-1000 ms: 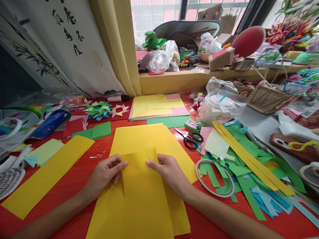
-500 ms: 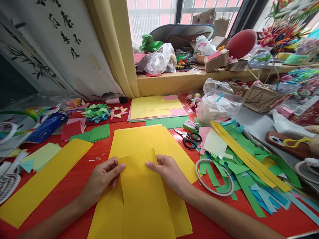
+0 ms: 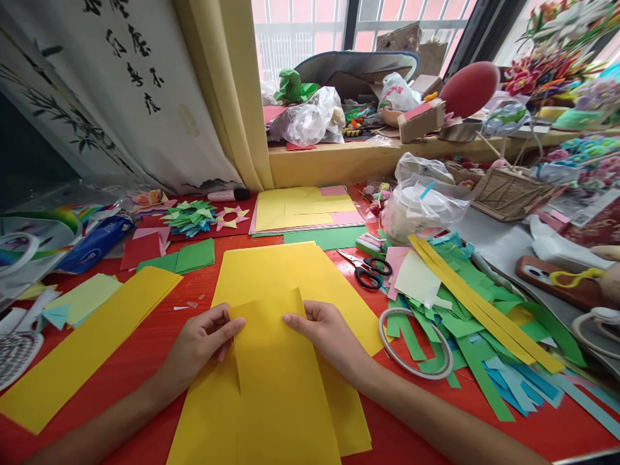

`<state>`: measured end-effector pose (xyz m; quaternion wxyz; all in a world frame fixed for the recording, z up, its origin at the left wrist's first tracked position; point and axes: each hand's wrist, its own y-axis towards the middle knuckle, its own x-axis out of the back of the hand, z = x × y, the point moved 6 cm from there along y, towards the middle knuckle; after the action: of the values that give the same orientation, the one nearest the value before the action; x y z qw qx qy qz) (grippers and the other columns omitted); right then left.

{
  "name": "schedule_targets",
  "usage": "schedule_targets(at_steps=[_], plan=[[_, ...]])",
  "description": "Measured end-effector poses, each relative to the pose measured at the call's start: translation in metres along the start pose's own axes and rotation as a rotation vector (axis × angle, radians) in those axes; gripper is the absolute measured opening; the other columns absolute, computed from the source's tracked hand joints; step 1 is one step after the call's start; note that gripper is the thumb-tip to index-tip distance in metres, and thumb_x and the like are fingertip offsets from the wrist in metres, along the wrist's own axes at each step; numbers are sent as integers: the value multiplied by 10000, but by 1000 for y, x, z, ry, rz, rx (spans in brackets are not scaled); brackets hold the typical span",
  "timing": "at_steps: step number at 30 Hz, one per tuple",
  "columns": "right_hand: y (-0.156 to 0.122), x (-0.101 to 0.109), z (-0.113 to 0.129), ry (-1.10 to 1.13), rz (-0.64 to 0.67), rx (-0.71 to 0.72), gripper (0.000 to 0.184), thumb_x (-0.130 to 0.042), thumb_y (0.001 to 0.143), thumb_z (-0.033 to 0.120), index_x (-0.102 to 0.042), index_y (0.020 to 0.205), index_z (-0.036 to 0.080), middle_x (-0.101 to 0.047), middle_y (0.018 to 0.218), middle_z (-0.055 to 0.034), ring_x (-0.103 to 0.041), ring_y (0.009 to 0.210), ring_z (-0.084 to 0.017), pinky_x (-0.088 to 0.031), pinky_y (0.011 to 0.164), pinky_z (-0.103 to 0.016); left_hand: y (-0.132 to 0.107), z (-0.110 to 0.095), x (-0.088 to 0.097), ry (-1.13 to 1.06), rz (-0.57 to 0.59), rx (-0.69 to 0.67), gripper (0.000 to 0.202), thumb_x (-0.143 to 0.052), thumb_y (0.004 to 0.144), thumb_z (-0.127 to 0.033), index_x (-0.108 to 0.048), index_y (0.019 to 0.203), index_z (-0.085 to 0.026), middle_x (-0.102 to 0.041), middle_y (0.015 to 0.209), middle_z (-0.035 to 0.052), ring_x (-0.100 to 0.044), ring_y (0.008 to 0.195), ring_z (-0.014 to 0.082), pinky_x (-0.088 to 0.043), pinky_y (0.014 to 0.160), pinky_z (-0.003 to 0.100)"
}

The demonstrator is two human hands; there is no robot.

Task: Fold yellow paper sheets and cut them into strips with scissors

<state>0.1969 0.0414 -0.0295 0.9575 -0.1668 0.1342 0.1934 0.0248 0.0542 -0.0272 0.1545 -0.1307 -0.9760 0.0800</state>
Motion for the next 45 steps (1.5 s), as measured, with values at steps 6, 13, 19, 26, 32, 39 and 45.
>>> schedule_targets(at_steps=[6,13,19,26,32,39,45], plan=[[-1,-2,4,68,2,13,260,-559,781,388,-604,925,176,-645,887,-55,-622,774,-215,-470,702,-341,0,-2,0,-9,-15,-24,332,-534,759,-446,-395,606,-186,-382,438,-82,-369,413,65,-284,444,195],[-1,5,2,161,-62,23,269,-542,793,397,-613,938,182,-639,932,-66,-617,760,-185,-465,642,-280,0,-1,-1,5,-16,-37,325,-525,768,-435,-394,604,-187,-391,429,-77,-371,414,69,-298,449,195],[-1,4,3,203,-66,10,289,-583,757,400,-618,935,175,-657,855,-59,-619,688,-178,-465,621,-284,-2,-1,-3,11,16,-23,315,-518,769,-435,-404,613,-187,-399,433,-73,-375,413,74,-298,446,198],[-1,2,4,213,-67,17,309,-592,745,407,-616,943,171,-659,842,-62,-618,682,-184,-469,636,-300,0,0,-1,41,7,-25,313,-517,769,-434,-394,617,-191,-404,429,-72,-379,412,78,-299,451,200],[-3,3,5,148,-100,61,325,-592,729,447,-616,905,175,-649,807,-48,-611,676,-187,-462,626,-300,-2,-1,-3,75,31,-28,314,-500,775,-437,-395,612,-191,-399,451,-69,-382,429,83,-303,455,201],[-1,8,5,-12,-143,102,326,-556,736,492,-576,767,169,-609,721,-15,-575,626,-162,-423,558,-258,19,-27,-3,350,201,-49,245,-510,745,-426,-512,679,-190,-542,646,-33,-496,587,127,-333,501,204],[-1,13,11,-253,-212,201,348,-522,744,506,-585,723,165,-567,662,-2,-516,631,-151,-371,539,-239,46,-77,-41,516,205,-254,253,-496,736,-441,-600,742,-209,-625,787,0,-543,733,172,-364,590,235]])
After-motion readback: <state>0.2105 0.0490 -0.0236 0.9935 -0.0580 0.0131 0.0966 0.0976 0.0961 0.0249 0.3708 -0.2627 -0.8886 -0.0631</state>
